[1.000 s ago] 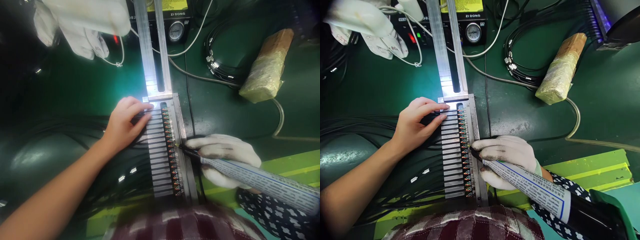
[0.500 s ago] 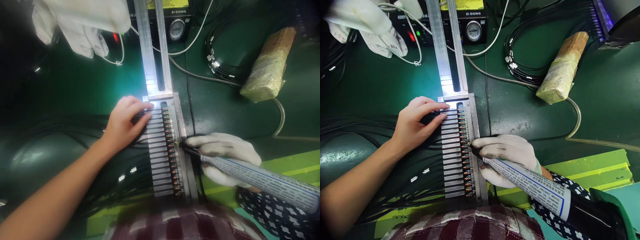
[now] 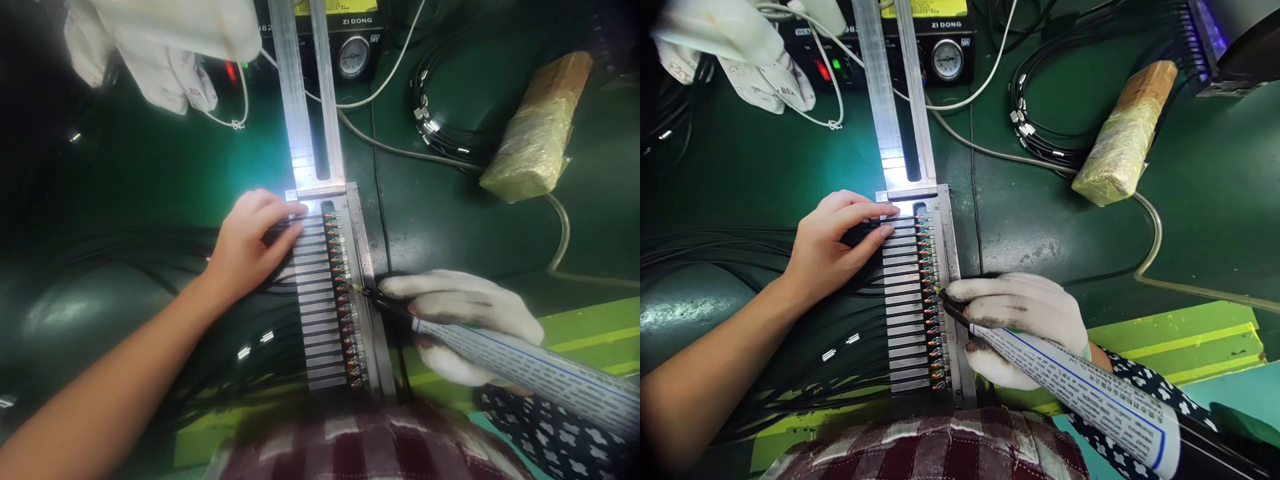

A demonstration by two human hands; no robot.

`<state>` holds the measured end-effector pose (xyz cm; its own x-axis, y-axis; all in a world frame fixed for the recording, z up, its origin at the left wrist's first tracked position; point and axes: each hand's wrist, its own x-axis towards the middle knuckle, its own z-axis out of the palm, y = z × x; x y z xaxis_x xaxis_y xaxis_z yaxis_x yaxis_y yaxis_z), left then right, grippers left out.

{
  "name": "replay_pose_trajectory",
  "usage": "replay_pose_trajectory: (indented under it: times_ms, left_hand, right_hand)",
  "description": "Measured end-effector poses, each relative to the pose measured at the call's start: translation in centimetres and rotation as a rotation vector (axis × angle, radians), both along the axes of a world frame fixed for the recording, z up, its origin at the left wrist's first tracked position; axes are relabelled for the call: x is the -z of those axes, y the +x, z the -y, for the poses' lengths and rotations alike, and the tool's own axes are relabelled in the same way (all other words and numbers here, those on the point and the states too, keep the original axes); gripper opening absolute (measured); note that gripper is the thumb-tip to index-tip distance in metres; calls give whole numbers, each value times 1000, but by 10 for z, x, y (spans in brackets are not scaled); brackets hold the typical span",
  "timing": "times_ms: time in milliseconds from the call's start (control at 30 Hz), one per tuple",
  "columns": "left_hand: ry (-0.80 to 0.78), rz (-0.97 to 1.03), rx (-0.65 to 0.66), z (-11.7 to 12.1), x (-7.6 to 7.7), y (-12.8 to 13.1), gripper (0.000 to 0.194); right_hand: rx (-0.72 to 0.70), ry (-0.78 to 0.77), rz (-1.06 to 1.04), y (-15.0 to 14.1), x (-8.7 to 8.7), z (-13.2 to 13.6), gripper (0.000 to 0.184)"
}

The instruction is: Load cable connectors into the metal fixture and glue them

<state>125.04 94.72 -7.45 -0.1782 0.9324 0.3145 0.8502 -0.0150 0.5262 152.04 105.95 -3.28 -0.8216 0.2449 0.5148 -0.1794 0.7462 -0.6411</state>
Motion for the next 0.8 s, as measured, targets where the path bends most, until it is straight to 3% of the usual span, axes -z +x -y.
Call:
replay_pose_trajectory:
  times_ms: [800]
  left_hand:
    - [-18, 6, -14, 0, 1, 0, 19]
  right_hand:
    - [-5, -11, 37, 1, 3, 1, 6]
